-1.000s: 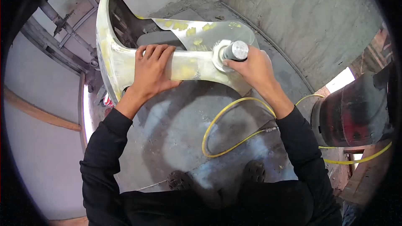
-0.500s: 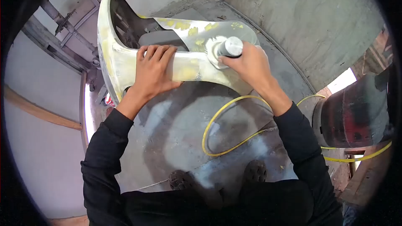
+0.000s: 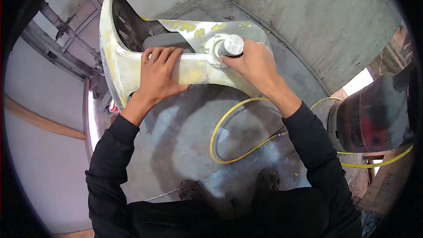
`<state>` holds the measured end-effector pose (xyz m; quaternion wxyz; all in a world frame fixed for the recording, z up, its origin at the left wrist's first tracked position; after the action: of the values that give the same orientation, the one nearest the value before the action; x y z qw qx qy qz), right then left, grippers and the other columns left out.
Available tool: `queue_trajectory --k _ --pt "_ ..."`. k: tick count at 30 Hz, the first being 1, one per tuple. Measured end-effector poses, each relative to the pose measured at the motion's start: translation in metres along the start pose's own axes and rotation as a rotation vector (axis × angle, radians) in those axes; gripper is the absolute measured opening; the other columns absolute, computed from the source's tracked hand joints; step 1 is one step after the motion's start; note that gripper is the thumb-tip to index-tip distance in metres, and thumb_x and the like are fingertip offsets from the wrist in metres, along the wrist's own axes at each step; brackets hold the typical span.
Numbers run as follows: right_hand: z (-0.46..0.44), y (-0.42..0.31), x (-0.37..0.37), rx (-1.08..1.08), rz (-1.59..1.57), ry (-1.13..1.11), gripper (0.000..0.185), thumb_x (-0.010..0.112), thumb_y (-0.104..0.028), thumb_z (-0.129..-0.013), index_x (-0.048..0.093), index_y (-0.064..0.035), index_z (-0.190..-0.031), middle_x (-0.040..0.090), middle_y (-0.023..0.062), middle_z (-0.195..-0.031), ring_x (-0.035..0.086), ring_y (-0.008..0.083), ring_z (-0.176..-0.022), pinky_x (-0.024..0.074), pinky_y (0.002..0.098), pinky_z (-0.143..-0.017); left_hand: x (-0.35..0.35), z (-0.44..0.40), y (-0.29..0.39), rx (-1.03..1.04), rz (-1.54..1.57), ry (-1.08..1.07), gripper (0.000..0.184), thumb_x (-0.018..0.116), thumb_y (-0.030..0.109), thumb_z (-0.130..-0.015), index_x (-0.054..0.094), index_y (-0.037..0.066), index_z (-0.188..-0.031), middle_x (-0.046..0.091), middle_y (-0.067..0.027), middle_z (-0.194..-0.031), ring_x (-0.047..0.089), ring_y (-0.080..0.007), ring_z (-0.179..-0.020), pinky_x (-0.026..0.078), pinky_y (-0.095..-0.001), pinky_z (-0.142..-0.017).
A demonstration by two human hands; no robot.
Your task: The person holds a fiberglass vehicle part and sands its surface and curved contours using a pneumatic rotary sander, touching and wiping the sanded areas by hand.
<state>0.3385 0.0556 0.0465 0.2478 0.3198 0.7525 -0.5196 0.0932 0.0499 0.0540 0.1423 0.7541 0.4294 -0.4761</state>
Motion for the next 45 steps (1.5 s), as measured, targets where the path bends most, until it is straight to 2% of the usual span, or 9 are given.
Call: queue_trajectory --k 14,17,27,34,37,45 --pt "0.016 0.036 -0.01 0.054 0.041 0.032 0.044 0.086 -0.037 -0.08 0.076 -0.0032 -0.107 0.077 0.0198 -0.096 0.074 0.0395 -0.091 0.0568 0.045 -0.08 0.001 -0.002 -0.004 -0.016 0.012 -0.021 0.093 0.092 0.043 -0.053 0.063 0.012 -0.136 0.064 -0.0084 -0.13 0.058 -0.0307 -0.124 0.034 -0.05 -0.112" --pt "0.01 0.028 -0.01 0.016 0.025 0.061 0.048 0.086 -0.041 -0.078 0.076 -0.001 -0.104 0.075 0.0238 -0.092 0.074 0.0411 -0.09 0.057 0.0484 -0.078 0.003 -0.002 -0.005 -0.013 0.008 -0.029 0.094 0.092 0.043 -0.053 0.063 0.012 -0.136 0.064 -0.0084 -0.13 0.058 -0.0305 -0.124 0.034 -0.0502 -0.112" --pt "0.004 0.0 0.0 -0.029 -0.035 0.027 0.043 0.083 -0.037 -0.083 0.075 0.0004 -0.104 0.075 0.0254 -0.094 0.073 0.0429 -0.092 0.0561 0.0501 -0.08 0.005 -0.003 -0.003 -0.015 0.01 -0.033 0.093 0.092 0.042 -0.052 0.063 0.013 -0.136 0.064 -0.0078 -0.13 0.058 -0.0293 -0.123 0.034 -0.0496 -0.112" --pt "0.012 0.017 -0.003 0.055 -0.047 -0.011 0.048 0.085 -0.039 -0.079 0.076 -0.001 -0.107 0.076 0.0225 -0.096 0.074 0.0402 -0.093 0.0561 0.0483 -0.081 0.008 -0.006 0.0 -0.001 0.016 -0.021 0.092 0.091 0.042 -0.053 0.063 0.012 -0.136 0.065 -0.0083 -0.13 0.058 -0.0295 -0.121 0.035 -0.0488 -0.112" --pt "0.013 0.019 -0.003 0.06 -0.055 -0.012 0.046 0.087 -0.035 -0.079 0.075 0.001 -0.104 0.077 0.0197 -0.094 0.075 0.0361 -0.089 0.0561 0.0427 -0.079 0.008 -0.004 -0.002 0.001 0.01 -0.012 0.092 0.09 0.042 -0.054 0.063 0.011 -0.136 0.064 -0.0086 -0.13 0.058 -0.0297 -0.121 0.035 -0.049 -0.111" --pt "0.012 0.024 -0.003 0.072 -0.071 -0.005 0.045 0.087 -0.034 -0.079 0.075 -0.0005 -0.106 0.078 0.0191 -0.096 0.076 0.0353 -0.09 0.0563 0.0414 -0.08 0.004 0.0 -0.003 -0.005 0.008 -0.031 0.089 0.089 0.041 -0.055 0.063 0.012 -0.135 0.064 -0.0088 -0.13 0.058 -0.0299 -0.122 0.035 -0.0493 -0.112"
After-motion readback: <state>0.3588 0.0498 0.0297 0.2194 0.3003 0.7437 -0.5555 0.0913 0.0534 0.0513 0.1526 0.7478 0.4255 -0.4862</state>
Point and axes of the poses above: each hand's wrist, its own z-axis away from the middle knuckle, its own x-axis out of the palm, y = z × x, the point moved 6 cm from there along -z, towards the middle knuckle
